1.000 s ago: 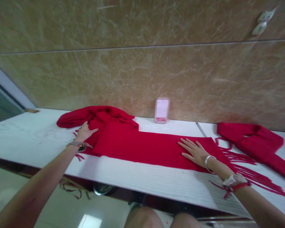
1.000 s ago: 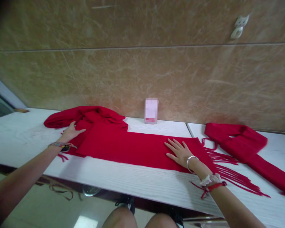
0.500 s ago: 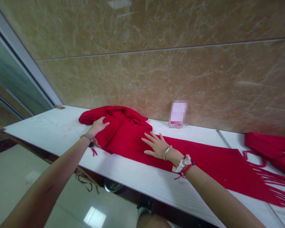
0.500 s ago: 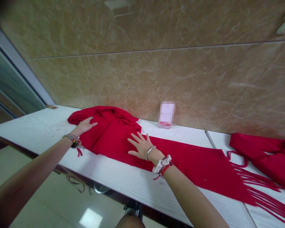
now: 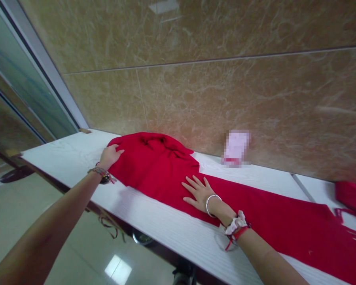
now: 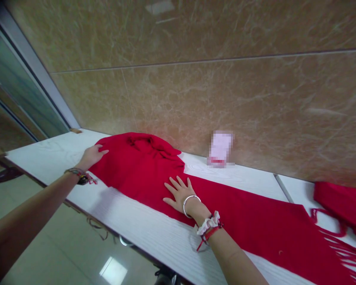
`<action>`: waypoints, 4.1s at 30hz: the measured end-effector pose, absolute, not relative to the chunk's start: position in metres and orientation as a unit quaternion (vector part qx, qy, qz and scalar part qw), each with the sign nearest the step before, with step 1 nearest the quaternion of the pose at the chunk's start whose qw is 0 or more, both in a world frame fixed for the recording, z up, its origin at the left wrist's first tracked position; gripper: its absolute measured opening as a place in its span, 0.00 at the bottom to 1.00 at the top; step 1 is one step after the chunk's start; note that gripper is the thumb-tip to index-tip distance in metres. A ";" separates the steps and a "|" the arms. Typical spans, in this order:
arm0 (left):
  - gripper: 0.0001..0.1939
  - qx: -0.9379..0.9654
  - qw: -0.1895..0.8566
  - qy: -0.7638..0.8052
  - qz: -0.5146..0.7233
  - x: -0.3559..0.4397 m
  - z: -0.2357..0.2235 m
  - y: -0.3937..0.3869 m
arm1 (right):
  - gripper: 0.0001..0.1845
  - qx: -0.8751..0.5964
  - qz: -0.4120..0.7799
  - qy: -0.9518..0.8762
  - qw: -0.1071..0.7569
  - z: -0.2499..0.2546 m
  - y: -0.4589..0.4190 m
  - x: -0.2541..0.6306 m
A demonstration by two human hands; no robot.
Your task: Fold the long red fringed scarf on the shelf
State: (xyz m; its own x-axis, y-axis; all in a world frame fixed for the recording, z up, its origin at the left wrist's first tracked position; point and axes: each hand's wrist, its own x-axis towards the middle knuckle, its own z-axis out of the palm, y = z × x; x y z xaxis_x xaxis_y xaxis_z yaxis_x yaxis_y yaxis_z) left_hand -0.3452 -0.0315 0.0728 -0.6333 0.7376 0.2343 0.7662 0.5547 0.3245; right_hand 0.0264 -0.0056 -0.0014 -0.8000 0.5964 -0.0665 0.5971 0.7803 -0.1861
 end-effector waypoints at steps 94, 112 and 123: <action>0.27 -0.823 -0.030 -0.567 -0.011 0.041 -0.016 0.032 | 0.10 0.615 0.016 0.787 -0.047 0.014 0.029 0.346; 0.26 -0.827 0.002 -0.562 0.022 0.045 -0.003 0.024 | 0.03 0.656 0.137 0.713 -0.208 0.018 0.015 0.404; 0.26 -0.829 0.003 -0.559 0.017 0.044 -0.004 0.023 | 0.15 0.595 0.011 0.790 -0.147 -0.011 0.037 0.375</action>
State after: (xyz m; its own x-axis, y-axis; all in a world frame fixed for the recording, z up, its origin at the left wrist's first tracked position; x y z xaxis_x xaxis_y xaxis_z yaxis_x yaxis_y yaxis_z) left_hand 0.0438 0.0234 -0.0042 0.3742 0.9270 -0.0244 0.9268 -0.3748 -0.0243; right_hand 0.3747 0.0372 -0.0113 -0.2482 0.9374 0.2443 0.9437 0.2909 -0.1574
